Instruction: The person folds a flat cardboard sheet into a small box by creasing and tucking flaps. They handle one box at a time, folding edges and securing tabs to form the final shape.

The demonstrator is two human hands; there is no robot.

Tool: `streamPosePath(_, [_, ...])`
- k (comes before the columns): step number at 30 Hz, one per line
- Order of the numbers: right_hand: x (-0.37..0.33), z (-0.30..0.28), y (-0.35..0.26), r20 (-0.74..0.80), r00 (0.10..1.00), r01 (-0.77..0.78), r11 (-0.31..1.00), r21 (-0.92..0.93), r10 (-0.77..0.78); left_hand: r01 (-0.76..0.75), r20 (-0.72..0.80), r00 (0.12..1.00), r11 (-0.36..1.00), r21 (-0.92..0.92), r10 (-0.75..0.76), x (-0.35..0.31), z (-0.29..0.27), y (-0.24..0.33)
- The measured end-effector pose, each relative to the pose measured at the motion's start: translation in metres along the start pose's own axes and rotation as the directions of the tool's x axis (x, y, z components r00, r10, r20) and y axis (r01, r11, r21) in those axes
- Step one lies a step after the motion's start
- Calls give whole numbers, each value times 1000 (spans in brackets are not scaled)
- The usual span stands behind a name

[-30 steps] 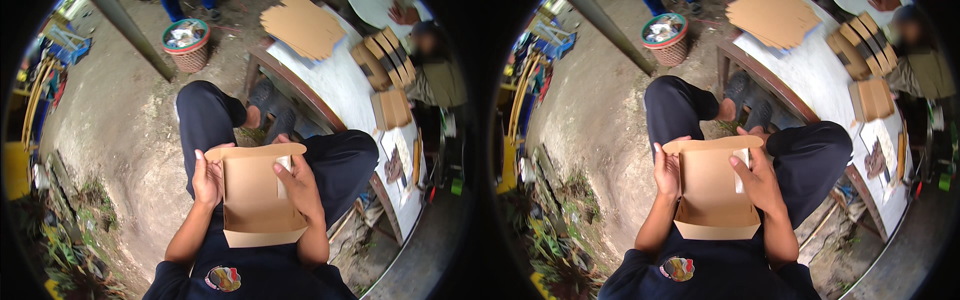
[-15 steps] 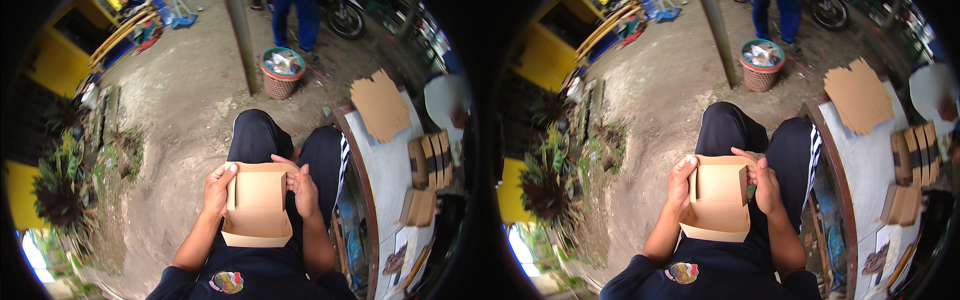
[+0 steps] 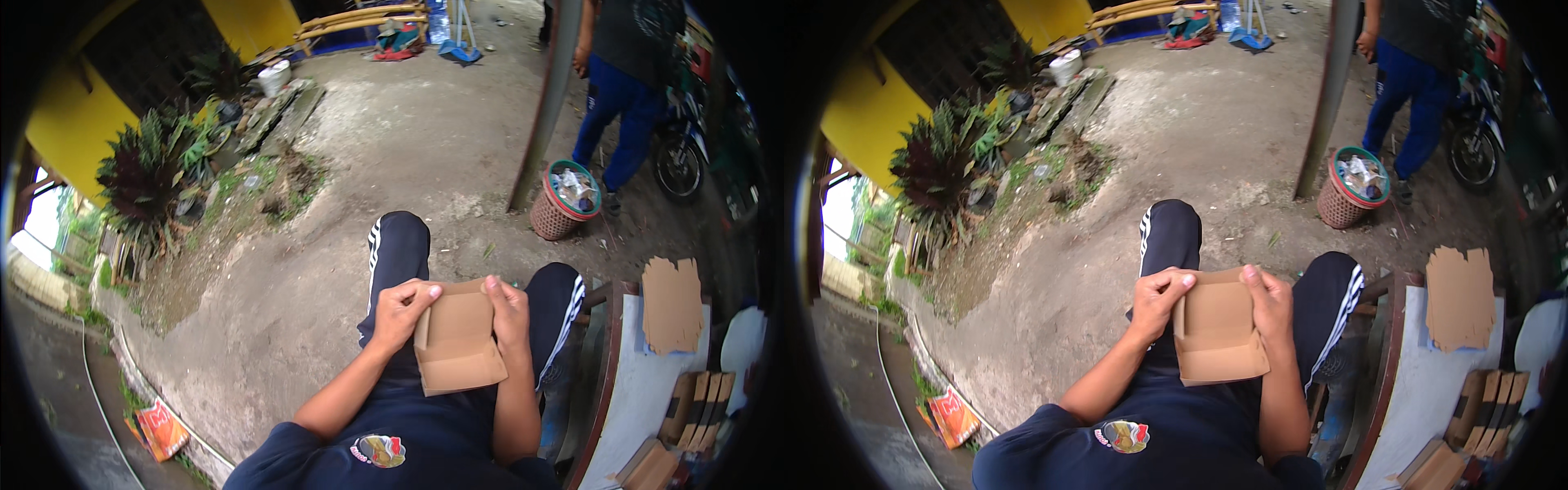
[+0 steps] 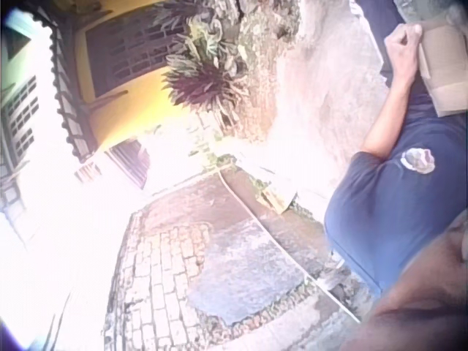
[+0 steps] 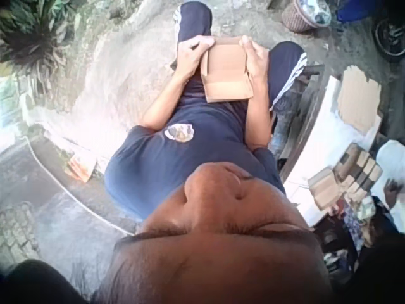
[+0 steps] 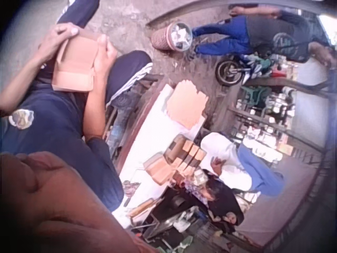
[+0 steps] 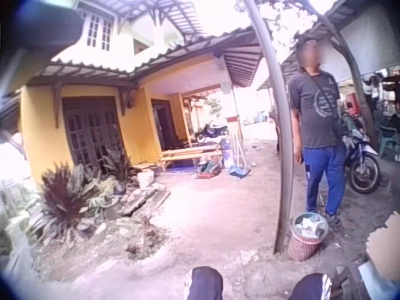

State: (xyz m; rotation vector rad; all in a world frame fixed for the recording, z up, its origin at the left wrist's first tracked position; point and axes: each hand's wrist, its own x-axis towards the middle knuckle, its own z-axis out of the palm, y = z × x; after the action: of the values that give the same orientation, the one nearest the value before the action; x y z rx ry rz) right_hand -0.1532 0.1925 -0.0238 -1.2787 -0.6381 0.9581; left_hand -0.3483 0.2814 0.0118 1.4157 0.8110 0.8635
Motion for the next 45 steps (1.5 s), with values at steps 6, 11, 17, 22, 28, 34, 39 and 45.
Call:
streamPosePath(6, [33,27,6,93,992,-79,994,-82,86,119,-115,983,975,-189,-142,-11,-15,-20])
streamPosePath(11, [57,73,11,372,926,20,974,-228,68,-4,-350,926,922,-386,-142,-33,-51,-36])
streamPosePath(17, [50,147,-11,628,761,-53,980,-190,163,-239,-657,723,814,-529,-214,-68,-73,-22])
streamPosePath(22, [37,180,-1,761,625,34,967,-254,178,-339,-783,577,804,-489,-233,-114,-93,-20])
streamPosePath(28, [8,223,22,748,636,11,967,-254,190,-395,-812,547,791,-466,-205,-161,-98,-33])
streamPosePath(34, [2,231,27,699,702,-22,985,-173,138,-417,-789,614,834,-360,-33,-171,-103,-25])
streamPosePath(39, [12,208,26,705,694,-72,988,-134,146,-340,-801,597,887,-312,-53,-152,-89,-31])
streamPosePath(45, [32,179,-1,777,626,-32,998,-56,64,-323,-814,573,887,-330,-94,-105,-83,-33])
